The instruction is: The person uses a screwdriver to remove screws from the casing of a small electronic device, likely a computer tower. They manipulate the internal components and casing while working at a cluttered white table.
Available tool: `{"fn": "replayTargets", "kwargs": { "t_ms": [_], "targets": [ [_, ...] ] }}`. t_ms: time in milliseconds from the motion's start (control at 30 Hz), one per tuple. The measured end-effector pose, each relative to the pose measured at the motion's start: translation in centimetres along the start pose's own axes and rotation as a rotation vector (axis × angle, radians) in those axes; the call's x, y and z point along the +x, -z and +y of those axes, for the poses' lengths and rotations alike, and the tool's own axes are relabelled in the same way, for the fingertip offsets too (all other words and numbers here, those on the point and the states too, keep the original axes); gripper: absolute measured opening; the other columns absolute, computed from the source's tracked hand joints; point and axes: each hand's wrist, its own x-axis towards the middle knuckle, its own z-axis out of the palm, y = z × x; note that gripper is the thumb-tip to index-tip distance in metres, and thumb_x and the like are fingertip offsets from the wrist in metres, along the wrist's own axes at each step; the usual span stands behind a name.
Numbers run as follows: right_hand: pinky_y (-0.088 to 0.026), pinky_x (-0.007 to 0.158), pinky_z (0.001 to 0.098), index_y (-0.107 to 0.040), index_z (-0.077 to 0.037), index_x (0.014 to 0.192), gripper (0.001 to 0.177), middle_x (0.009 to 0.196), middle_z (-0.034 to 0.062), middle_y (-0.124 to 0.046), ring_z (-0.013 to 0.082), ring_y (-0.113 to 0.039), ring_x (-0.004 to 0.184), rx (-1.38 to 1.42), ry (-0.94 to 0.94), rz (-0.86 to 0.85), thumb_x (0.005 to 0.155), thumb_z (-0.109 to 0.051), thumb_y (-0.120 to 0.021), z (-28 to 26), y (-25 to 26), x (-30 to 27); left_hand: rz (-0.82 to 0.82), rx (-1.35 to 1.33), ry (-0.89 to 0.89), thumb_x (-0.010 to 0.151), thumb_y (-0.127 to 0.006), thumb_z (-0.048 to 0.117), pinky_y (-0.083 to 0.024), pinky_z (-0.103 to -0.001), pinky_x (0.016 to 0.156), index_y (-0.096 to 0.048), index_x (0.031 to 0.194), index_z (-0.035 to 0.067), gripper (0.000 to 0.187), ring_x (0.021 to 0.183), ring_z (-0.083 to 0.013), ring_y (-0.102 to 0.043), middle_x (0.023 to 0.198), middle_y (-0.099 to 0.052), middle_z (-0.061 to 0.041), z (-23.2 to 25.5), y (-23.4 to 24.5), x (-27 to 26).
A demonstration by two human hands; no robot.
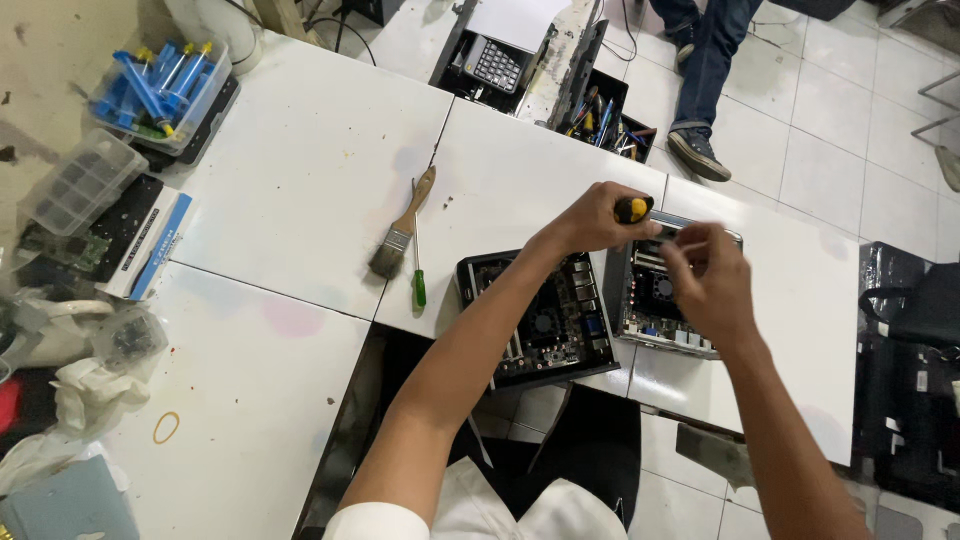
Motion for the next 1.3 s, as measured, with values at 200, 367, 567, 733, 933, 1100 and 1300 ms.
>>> {"fn": "replayTargets", "kwargs": {
  "t_ms": [200,367,567,733,933,1100,1300],
  "targets": [
    [-0.054,0.086,0.0474,-0.071,-0.019,0.105,0.038,0.101,0.0084,-0.064,0.0366,-0.066,0.11,-0.527,0.118,-0.223,0.109,-0.054,-0.055,11.1,-6.7,-8.3,0.174,0.066,-0.061,0.096,-0.077,0.029,-0.062,-0.048,0.068,-0.077,0.095,0.007,0.023,0.066,-0.0365,-0.074,0.071,-0.073,-0.018,-5.8,-2.9,0.6],
    [-0.048,0.076,0.0421,-0.061,-0.017,0.074,0.041,0.082,0.0084,-0.053,0.0331,-0.059,0.084,-0.504,0.397,-0.004,0.109,-0.035,-0.054,15.5,-6.3,-9.2,0.313,0.226,-0.034,0.087,-0.082,0.028,-0.061,-0.046,0.065,-0.075,0.1,0.002,0.03,0.072,-0.0413,-0.076,0.077,-0.074,-0.022,-4.5,-2.4,-0.4],
    [-0.051,0.086,0.0444,-0.072,-0.01,0.097,0.004,0.101,0.0127,-0.062,0.0363,-0.064,0.101,-0.446,0.409,0.176,0.098,-0.013,-0.07,9.8,-4.9,-7.5,0.507,0.45,-0.075,0.081,-0.08,0.031,-0.053,-0.035,0.056,-0.067,0.078,0.016,0.02,0.055,-0.0286,-0.067,0.059,-0.06,-0.01,-0.4,0.9,-2.0],
    [-0.05,0.09,0.0488,-0.072,-0.003,0.126,0.032,0.113,0.0179,-0.061,0.0412,-0.061,0.108,-0.184,0.335,0.338,0.094,-0.007,-0.074,0.3,-10.8,-2.8,0.623,0.481,-0.102,0.088,-0.078,0.033,-0.047,-0.029,0.051,-0.058,0.069,0.021,0.03,0.047,-0.0178,-0.057,0.052,-0.051,-0.005,1.7,3.2,-2.8],
    [-0.059,0.066,0.0517,-0.064,-0.013,0.122,0.033,0.095,0.0132,-0.069,0.0393,-0.073,0.088,-0.383,0.055,-0.138,0.113,-0.043,-0.053,1.5,-15.6,1.0,0.404,0.232,0.08,0.104,-0.064,0.05,-0.051,-0.029,0.063,-0.063,0.083,0.021,0.036,0.06,-0.0072,-0.053,0.059,-0.057,0.005,6.3,5.8,-3.5],
    [-0.061,0.067,0.0496,-0.061,-0.026,0.109,0.013,0.091,0.0048,-0.07,0.0349,-0.073,0.088,-0.455,-0.053,-0.143,0.109,-0.037,-0.054,1.2,-15.7,1.4,-0.16,-0.152,0.207,0.09,-0.075,0.014,-0.071,-0.04,0.077,-0.076,0.095,0.002,0.012,0.091,-0.0235,-0.081,0.092,-0.081,-0.015,8.4,9.9,-1.6],
    [-0.062,0.068,0.0527,-0.064,-0.025,0.108,0.017,0.092,0.0075,-0.072,0.0366,-0.074,0.088,-0.432,-0.103,-0.13,0.108,-0.039,-0.055,-0.1,-15.3,1.3,-0.161,-0.21,0.146,0.082,-0.059,0.008,-0.037,-0.024,0.034,-0.059,0.058,0.006,0.024,0.033,-0.01,-0.044,0.038,-0.043,-0.002,3.4,8.3,-0.9]
  ]
}}
